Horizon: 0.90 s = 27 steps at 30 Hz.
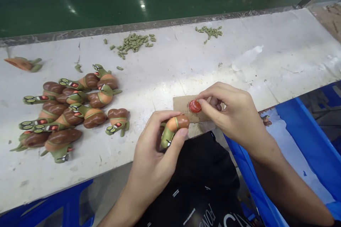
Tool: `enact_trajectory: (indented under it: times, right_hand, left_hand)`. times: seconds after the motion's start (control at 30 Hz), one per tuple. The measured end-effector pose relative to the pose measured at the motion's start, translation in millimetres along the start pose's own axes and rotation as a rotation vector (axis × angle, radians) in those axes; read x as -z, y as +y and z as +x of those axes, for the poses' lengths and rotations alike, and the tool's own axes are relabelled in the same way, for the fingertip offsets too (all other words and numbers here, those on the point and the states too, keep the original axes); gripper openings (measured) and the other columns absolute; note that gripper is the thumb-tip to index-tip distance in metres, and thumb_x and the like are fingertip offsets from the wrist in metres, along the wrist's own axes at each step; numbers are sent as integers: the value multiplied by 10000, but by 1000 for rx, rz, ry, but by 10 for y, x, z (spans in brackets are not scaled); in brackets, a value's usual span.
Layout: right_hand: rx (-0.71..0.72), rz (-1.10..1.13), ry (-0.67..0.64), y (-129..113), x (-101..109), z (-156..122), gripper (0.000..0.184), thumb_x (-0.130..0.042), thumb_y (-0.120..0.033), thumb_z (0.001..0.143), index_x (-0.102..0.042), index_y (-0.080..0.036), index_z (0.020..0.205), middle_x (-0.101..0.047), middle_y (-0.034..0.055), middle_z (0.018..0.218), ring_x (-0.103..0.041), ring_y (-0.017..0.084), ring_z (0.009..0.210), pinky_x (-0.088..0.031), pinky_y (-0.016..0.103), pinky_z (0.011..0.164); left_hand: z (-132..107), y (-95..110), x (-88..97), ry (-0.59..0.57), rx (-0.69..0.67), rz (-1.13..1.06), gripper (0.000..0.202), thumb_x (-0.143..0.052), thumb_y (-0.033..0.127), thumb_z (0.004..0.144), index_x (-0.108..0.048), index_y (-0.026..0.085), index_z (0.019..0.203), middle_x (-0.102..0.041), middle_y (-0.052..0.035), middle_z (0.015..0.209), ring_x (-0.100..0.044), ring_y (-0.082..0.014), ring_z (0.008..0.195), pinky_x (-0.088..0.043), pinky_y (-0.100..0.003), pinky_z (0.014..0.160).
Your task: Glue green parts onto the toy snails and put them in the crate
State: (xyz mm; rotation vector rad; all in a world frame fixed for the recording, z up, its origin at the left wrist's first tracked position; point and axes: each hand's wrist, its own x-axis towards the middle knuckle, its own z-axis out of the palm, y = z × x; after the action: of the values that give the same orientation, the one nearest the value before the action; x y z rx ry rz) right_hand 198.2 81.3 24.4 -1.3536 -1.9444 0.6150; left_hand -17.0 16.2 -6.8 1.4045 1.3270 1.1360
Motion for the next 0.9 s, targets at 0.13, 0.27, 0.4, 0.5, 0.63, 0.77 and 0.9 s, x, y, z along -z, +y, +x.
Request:
enact_trajectory:
  times: [0.13, 0.27, 0.4, 0.5, 0.63, 0.77, 0.9]
  right_hand:
    - [-18, 8, 18, -13, 16, -36, 180, -756, -78, 1018, -848, -227, 976, -772, 14, 902, -668, 165, 728, -522, 327, 655]
    - [-45, 33, 6, -11, 27, -81, 170, -756, -112, 1040, -845, -235, 964, -765, 15, 888, -660, 165, 714, -519, 327, 630]
    - [-59, 51, 9, -3, 10, -99, 149, -769, -131, 1043, -863, -238, 999, -804, 26, 937, -681, 173, 742, -547, 344, 667]
    - [-106, 102, 66, -32, -5, -115, 146, -783, -153, 1034, -864, -244, 953, -791, 13, 886, -665, 164, 710, -536, 337, 635]
    - [-261, 347, 208, -103, -50, -180, 105, -832, -208, 1033, -881, -273, 968, -847, 11, 922, -777, 181, 775, -640, 309, 670]
    - [-366, 643, 239, -141, -163, -292, 62, -870, -255, 1042, -894, -290, 997, -879, 15, 914, -868, 216, 821, -750, 340, 774]
    - [-396, 757, 222, -144, -316, -411, 18, -890, -309, 1048, -903, -298, 1054, -916, 44, 1040, -910, 259, 928, -790, 396, 857]
  left_hand:
    - [64, -81, -48, -37, -164, 230, 208, -715, 201, 1130, -706, 274, 1325, -805, -41, 1230, -796, -239, 1131, -634, -376, 995]
    - [79, -125, -74, -26, -181, 271, 217, -703, 193, 1135, -681, 273, 1335, -804, -46, 1217, -800, -251, 1125, -632, -394, 994]
    - [61, -130, -83, -27, -138, 247, 207, -715, 217, 1138, -686, 276, 1334, -797, -36, 1199, -787, -242, 1095, -623, -395, 981]
    - [45, -120, -71, 42, -126, 154, 200, -715, 226, 1149, -704, 290, 1338, -756, -30, 1223, -748, -224, 1128, -607, -374, 1009]
    - [37, -103, -19, 77, -73, -53, 195, -756, 256, 1140, -763, 329, 1320, -745, -7, 1202, -733, -200, 1117, -612, -323, 1013]
    - [41, -141, 7, -77, 93, -341, 171, -775, 384, 1156, -812, 385, 1323, -765, 2, 1177, -738, -186, 1051, -627, -269, 906]
    - [41, -198, -15, -145, 129, -440, 197, -770, 407, 1162, -828, 407, 1350, -765, -13, 1224, -730, -196, 1093, -632, -256, 898]
